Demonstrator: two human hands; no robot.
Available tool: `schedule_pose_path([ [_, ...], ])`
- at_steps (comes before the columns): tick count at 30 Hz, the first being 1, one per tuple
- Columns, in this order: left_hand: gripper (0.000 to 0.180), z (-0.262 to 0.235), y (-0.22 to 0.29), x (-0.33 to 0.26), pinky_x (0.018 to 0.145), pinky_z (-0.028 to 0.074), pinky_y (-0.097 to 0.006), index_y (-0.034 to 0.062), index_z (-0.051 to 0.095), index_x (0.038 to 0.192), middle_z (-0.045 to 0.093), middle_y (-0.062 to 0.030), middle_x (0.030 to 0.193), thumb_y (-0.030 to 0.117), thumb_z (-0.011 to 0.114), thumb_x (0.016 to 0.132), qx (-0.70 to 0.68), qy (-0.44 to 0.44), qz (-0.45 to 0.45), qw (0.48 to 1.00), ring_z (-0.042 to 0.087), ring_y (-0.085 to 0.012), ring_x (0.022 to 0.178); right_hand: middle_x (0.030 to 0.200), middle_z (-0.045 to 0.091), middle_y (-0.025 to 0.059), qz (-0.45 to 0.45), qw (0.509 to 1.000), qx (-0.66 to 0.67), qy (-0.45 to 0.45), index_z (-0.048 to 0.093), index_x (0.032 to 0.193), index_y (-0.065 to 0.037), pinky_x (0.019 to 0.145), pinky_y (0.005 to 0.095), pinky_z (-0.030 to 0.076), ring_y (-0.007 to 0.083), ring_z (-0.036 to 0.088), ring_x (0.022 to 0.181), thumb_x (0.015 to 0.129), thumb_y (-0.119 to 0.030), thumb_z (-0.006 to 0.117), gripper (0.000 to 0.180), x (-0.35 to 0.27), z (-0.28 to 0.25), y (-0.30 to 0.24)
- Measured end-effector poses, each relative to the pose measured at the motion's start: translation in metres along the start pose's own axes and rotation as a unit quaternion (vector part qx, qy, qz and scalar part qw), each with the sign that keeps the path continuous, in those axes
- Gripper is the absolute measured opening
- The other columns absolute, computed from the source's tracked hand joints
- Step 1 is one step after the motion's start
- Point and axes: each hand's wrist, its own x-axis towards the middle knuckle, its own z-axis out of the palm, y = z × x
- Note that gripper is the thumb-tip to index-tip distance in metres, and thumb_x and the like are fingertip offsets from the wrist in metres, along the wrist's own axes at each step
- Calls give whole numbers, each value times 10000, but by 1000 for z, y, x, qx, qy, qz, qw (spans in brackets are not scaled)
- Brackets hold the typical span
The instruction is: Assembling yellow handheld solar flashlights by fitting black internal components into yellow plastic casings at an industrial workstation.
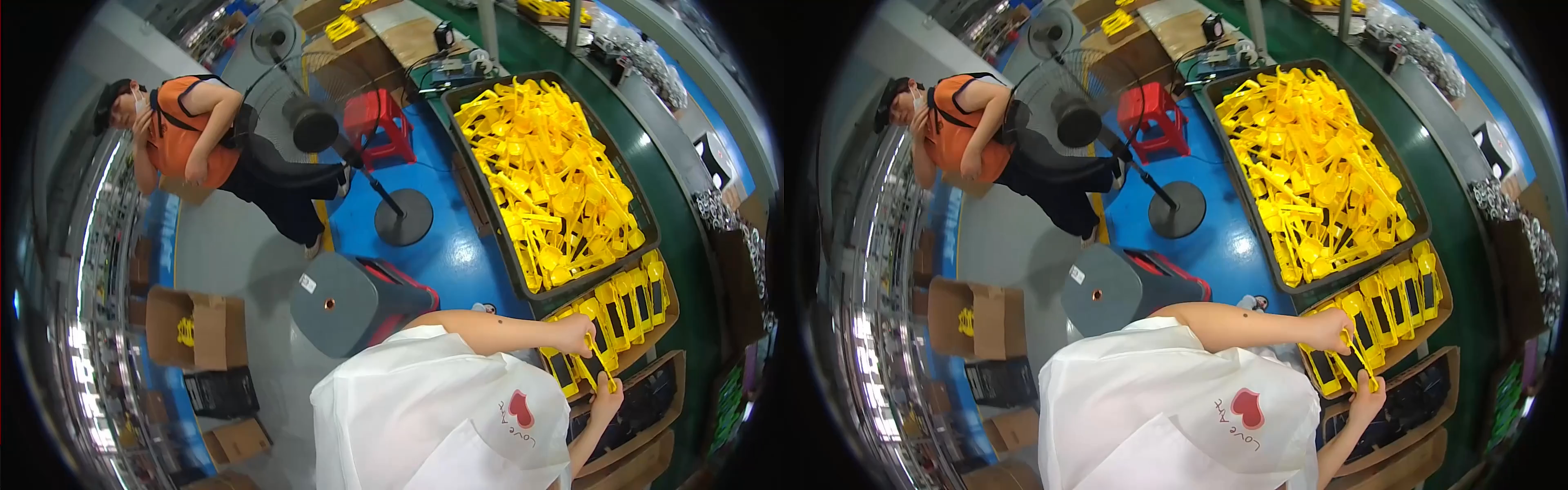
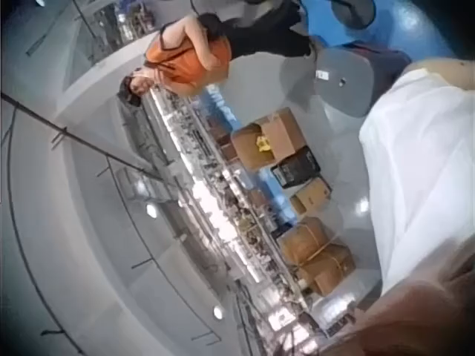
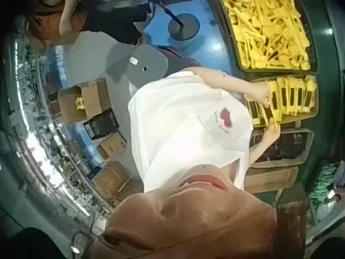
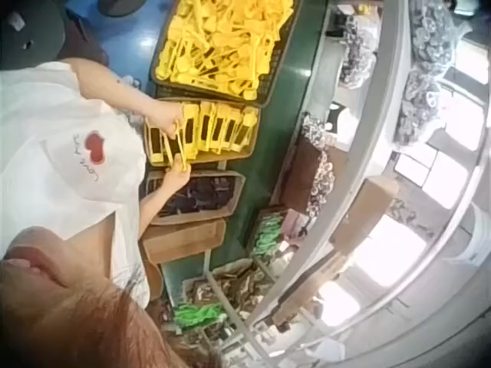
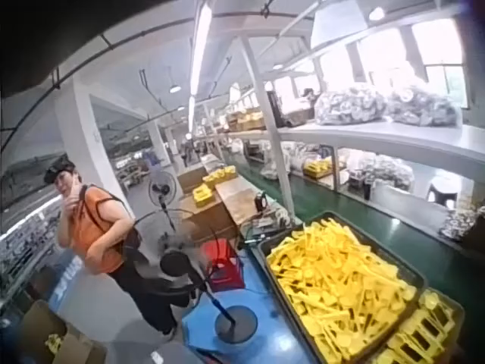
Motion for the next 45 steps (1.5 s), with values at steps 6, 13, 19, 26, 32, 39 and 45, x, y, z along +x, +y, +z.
schedule_pose_path([
  [6, 281, 1, -8, 2, 603, 462, -325, 21, 618, 728, 592, -167, 704, 217, 711, 549, 0, 33, -20, 999, 581, -287, 669, 502, 450, 4, 17, 999, -3, -48, 441, 683, -54, 340, 173, 267, 50, 371, 368, 794, -204, 584, 235, 11, 3, -7],
  [13, 190, 1, 2, -9, 586, 465, -332, 32, 627, 694, 596, -142, 646, 145, 672, 549, 53, 102, 29, 993, 588, -270, 628, 508, 444, 4, -10, 995, 8, -102, 458, 733, -44, 326, 181, 252, 59, 365, 358, 800, -190, 572, 197, 27, 2, 2],
  [19, 226, -13, 16, -24, 598, 459, -352, 32, 624, 695, 579, -177, 661, 188, 693, 547, 74, 156, 22, 985, 576, -306, 646, 558, 441, -9, -68, 990, 48, -115, 490, 762, -51, 333, 192, 269, 54, 357, 387, 782, -140, 579, 127, 30, 12, -15],
  [26, 241, -29, 20, -13, 643, 446, -323, 31, 611, 775, 588, -169, 733, 217, 691, 645, 100, 97, 31, 990, 573, -285, 696, 743, 598, 57, -126, 990, -10, 58, 567, 889, -7, 581, 232, 446, 122, 561, 638, 698, -119, 643, 235, 13, 25, -30],
  [32, 190, -23, 35, 12, 519, 411, -238, -8, 604, 758, 579, -55, 620, 117, 707, 658, 99, 42, 99, 989, 494, -109, 529, 783, 594, 148, 4, 981, -135, 142, 592, 877, -110, 636, 370, 449, 305, 574, 753, 658, -417, 638, 379, -11, -6, -46],
  [39, 225, -9, 46, 40, 618, 409, -232, -48, 579, 782, 573, -58, 705, 107, 703, 676, 70, -125, 90, 986, 481, -114, 642, 698, 598, 139, 62, 942, -93, 317, 565, 815, -62, 579, 376, 444, 298, 584, 665, 645, -461, 641, 440, -61, 6, -36],
  [45, 218, 10, 64, 35, 555, 384, -213, -46, 577, 787, 563, -33, 696, 116, 691, 694, 100, -222, 128, 961, 465, -88, 606, 660, 584, 139, 78, 921, -81, 374, 542, 740, -56, 551, 374, 442, 305, 577, 630, 658, -472, 631, 433, -90, 9, -22],
])
